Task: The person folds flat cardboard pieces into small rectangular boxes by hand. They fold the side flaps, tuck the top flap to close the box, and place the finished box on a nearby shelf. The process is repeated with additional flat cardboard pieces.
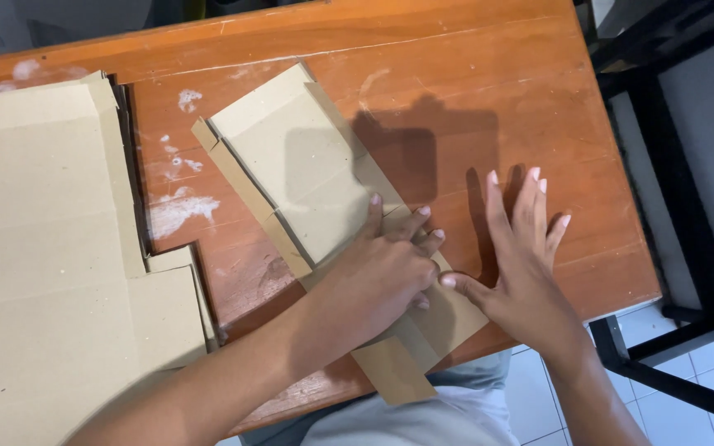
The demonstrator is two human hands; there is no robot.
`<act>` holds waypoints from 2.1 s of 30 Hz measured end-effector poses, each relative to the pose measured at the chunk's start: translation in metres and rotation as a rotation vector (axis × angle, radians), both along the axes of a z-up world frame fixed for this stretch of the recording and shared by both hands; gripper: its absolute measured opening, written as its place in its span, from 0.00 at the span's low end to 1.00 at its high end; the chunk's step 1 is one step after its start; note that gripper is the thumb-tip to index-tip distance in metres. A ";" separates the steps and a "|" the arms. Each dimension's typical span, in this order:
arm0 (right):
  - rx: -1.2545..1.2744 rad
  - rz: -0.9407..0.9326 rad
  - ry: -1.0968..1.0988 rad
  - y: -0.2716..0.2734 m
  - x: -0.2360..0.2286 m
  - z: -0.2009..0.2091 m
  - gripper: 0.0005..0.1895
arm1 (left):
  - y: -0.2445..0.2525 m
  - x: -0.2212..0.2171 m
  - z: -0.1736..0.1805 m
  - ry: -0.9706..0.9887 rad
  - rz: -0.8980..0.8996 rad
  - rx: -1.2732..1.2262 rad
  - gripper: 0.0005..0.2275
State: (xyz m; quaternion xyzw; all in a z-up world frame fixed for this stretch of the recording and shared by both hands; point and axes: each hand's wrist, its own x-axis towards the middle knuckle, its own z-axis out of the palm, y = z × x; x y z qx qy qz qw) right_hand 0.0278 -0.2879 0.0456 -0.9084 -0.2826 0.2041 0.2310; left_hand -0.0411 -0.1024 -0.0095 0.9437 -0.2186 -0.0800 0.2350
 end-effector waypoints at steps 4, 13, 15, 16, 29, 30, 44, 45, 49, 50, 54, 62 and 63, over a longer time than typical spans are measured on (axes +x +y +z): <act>-0.108 0.041 0.037 -0.023 -0.004 0.001 0.57 | -0.001 0.002 0.029 0.102 -0.032 0.163 0.10; -0.036 -0.052 0.013 -0.009 -0.011 -0.002 0.59 | 0.000 0.000 0.025 0.048 -0.018 0.161 0.09; -0.006 -0.020 -0.135 0.002 -0.007 -0.006 0.58 | -0.001 -0.001 0.017 0.025 0.011 0.080 0.10; -0.001 -0.020 -0.137 0.001 -0.006 -0.007 0.58 | -0.001 -0.001 0.020 0.023 0.011 0.085 0.10; -0.126 -0.035 0.121 -0.026 -0.010 0.004 0.62 | 0.002 0.001 0.031 0.116 -0.004 0.097 0.09; -0.072 -0.040 0.070 -0.021 -0.009 0.005 0.60 | 0.001 0.001 0.030 0.125 0.000 0.091 0.10; 0.438 0.248 0.019 -0.011 0.006 0.018 0.36 | 0.017 -0.014 0.107 -0.105 -0.069 -0.029 0.07; 0.465 0.306 0.007 -0.012 0.008 0.025 0.36 | 0.019 -0.022 0.121 -0.256 -0.053 0.005 0.09; 0.385 0.543 0.291 -0.008 0.027 0.044 0.42 | 0.016 -0.078 0.120 -0.251 0.070 0.058 0.27; 0.360 0.652 0.280 -0.003 0.032 0.041 0.45 | 0.013 -0.085 0.113 -0.178 0.108 0.149 0.33; 0.021 0.794 0.367 0.020 0.029 0.049 0.66 | 0.008 -0.103 0.082 -0.121 0.240 0.046 0.29; 0.177 0.832 0.295 0.011 0.019 0.035 0.55 | 0.000 -0.129 0.067 -0.287 0.446 -0.183 0.22; 0.240 0.836 0.248 0.009 0.018 0.031 0.52 | 0.000 -0.132 0.061 -0.250 0.510 -0.156 0.24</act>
